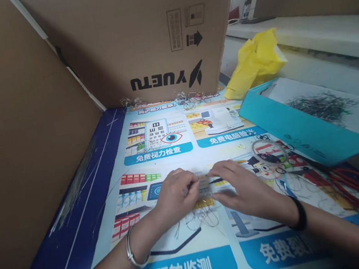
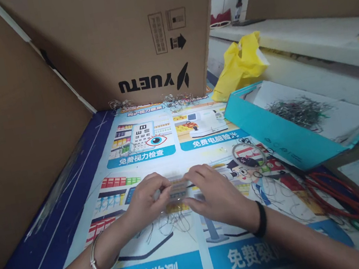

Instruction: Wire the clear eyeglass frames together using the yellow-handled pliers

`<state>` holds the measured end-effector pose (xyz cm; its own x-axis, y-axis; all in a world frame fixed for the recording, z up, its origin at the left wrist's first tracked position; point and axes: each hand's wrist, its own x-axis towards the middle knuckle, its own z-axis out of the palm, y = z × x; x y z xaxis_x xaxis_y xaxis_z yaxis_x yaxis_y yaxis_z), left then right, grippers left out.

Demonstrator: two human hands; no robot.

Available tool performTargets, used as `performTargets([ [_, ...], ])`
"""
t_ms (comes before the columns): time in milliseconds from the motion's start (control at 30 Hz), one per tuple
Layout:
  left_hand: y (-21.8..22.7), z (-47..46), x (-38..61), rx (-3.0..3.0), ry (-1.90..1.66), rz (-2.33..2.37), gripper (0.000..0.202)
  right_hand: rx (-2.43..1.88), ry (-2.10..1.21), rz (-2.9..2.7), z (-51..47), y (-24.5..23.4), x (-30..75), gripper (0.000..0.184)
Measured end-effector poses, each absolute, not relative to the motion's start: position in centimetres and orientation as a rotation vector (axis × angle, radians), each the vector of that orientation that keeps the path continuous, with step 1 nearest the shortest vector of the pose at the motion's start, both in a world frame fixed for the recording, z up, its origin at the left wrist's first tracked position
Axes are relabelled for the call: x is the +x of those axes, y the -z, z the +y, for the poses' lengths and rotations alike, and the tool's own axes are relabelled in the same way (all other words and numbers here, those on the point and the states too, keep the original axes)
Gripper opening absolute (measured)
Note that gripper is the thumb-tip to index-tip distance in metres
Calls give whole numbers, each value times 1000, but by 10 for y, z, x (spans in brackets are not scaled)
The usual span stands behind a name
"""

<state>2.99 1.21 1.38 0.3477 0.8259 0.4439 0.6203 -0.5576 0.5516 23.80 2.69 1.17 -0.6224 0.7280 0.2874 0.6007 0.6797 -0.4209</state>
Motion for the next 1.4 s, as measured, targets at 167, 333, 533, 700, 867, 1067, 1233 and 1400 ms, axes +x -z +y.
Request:
performTargets([
  [167,-14,13,30,2268,-1013,1305,12,-1240,-56,-2682,33,-20,271,49],
  [333,-11,13,30,2237,-999,1329,13,-1166,-167,-2581,24,-22,268,28],
  [533,-11,13,31,2249,-1018,1320,11,-1293,-686,-2510,14,-19,231,28],
  [700,-9,12,31,2256,-1018,1313,11,-1186,-799,-2442,19,-9,222,18],
  [867,-9,12,32,2274,-997,1270,12,-1157,-798,-2418,23,-6,224,20],
  [1067,-8,12,32,2263,-965,1265,12,-1148,-844,-2381,25,-16,223,20],
  [1233,-5,11,31,2181,-951,1310,10,-1154,-881,-2310,29,-24,218,19],
  [1400,-6,11,32,2170,-910,1320,11,-1249,-897,-2323,30,-22,218,24],
])
